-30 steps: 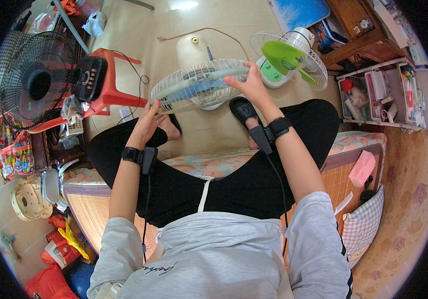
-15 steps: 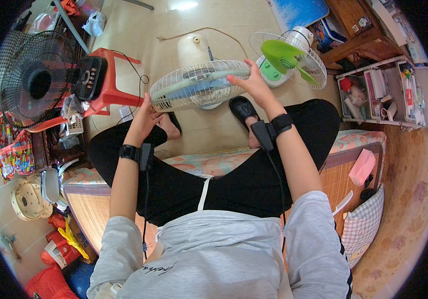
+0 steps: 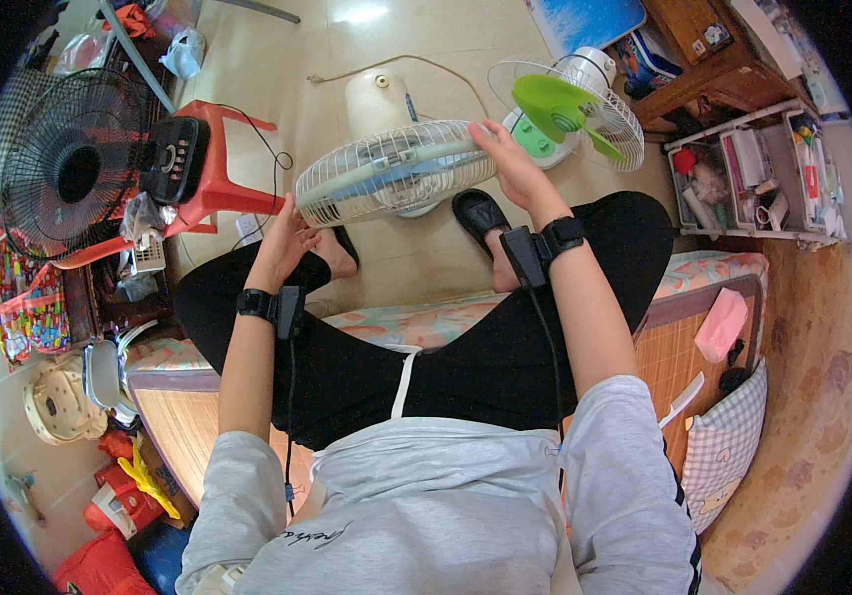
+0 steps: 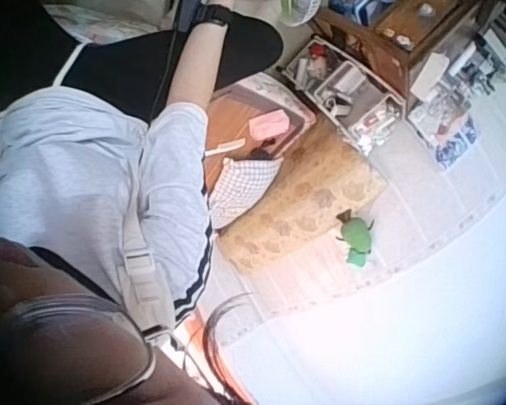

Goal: Replacing or repairing the fan grille and small components.

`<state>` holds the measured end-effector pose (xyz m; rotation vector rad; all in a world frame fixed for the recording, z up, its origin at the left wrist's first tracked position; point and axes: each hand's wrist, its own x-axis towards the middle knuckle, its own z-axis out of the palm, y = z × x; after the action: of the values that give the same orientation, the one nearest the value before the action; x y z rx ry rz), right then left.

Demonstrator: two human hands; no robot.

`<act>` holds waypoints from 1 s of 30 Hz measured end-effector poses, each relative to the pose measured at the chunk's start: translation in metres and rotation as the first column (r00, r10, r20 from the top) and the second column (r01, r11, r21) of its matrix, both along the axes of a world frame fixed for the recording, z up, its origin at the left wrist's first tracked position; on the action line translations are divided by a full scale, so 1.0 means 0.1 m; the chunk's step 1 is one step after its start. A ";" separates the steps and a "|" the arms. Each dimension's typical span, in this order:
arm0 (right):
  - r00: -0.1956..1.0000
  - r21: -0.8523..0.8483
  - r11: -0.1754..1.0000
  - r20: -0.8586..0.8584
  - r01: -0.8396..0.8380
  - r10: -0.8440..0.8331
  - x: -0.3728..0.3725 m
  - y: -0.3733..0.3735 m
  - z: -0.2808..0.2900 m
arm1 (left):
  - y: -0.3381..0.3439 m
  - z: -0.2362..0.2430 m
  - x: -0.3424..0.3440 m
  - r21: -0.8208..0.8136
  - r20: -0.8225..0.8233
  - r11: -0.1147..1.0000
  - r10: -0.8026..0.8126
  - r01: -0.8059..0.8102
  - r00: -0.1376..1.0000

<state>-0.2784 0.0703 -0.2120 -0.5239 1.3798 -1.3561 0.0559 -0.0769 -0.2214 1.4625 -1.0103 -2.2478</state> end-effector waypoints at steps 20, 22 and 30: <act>0.987 0.300 0.954 0.145 0.022 -0.069 0.03 0.01 0.19 | -0.06 -0.06 0.03 0.065 -0.038 0.976 0.211 -0.208 0.977; 0.986 0.300 0.954 0.155 0.012 -0.061 0.01 0.02 0.18 | -0.06 -0.05 0.03 0.071 0.007 0.975 0.212 -0.211 0.977; 0.986 0.322 0.947 0.154 0.005 -0.057 -0.01 0.04 0.15 | -0.11 -0.09 0.06 0.052 -0.036 0.974 0.221 -0.219 0.975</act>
<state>-0.2792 0.0741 -0.1970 -0.1716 1.4423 -1.1409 0.0616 -0.0878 -0.2305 1.4622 -0.7457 -2.1471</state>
